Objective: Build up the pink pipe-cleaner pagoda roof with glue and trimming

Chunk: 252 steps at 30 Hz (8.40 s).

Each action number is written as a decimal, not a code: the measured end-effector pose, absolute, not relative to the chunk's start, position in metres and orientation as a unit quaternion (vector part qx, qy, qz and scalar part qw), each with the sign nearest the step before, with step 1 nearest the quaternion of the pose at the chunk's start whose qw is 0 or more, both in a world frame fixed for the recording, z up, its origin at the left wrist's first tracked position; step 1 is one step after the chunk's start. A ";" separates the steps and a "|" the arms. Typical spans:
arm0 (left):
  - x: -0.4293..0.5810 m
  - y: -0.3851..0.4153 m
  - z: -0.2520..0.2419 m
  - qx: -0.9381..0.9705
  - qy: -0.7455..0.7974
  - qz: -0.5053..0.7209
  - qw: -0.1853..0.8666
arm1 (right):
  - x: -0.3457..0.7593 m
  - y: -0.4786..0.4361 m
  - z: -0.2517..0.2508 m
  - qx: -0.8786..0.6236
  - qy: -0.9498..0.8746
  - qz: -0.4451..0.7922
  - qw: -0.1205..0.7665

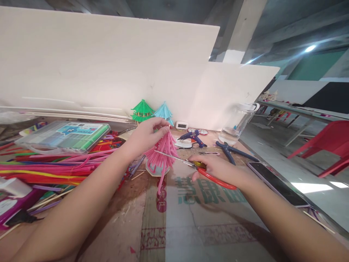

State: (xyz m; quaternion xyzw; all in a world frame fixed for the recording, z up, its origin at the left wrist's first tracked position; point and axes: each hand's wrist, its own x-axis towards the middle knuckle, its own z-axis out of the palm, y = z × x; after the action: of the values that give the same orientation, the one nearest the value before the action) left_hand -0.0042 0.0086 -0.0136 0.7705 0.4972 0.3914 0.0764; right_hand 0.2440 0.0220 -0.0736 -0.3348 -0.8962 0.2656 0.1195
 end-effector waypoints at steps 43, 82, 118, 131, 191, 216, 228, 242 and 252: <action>-0.016 0.014 -0.013 0.757 0.518 0.386 0.095 | 0.262 0.060 -0.091 -0.499 -0.863 0.040 0.059; -0.027 0.021 -0.014 0.746 0.540 0.371 0.117 | 0.233 0.123 -0.088 -0.536 -0.698 0.253 0.402; -0.027 0.020 -0.012 0.767 0.518 0.356 0.130 | 0.227 0.030 -0.051 -0.304 -0.858 0.205 0.359; -0.027 0.019 -0.012 0.770 0.517 0.353 0.126 | 0.226 0.027 -0.053 -0.338 -0.858 0.170 0.347; -0.027 0.018 -0.010 0.776 0.518 0.342 0.114 | 0.225 0.019 -0.042 -0.351 -0.871 0.124 0.320; -0.026 0.018 -0.010 0.778 0.515 0.341 0.116 | 0.227 0.021 -0.043 -0.332 -0.869 0.162 0.330; -0.026 0.016 -0.008 0.777 0.520 0.336 0.114 | 0.225 0.021 -0.044 -0.329 -0.868 0.170 0.331; -0.025 0.016 -0.008 0.777 0.517 0.339 0.117 | 0.223 0.024 -0.053 -0.313 -0.857 0.148 0.381; -0.026 0.016 -0.008 0.779 0.513 0.340 0.117 | 0.221 0.019 -0.051 -0.335 -0.854 0.148 0.369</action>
State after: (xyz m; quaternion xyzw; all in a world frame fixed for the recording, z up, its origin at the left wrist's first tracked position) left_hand -0.0256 0.0161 -0.0077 0.7794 0.5132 0.3397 0.1171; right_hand 0.2210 0.0189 -0.0506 -0.3354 -0.8539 0.1484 0.3692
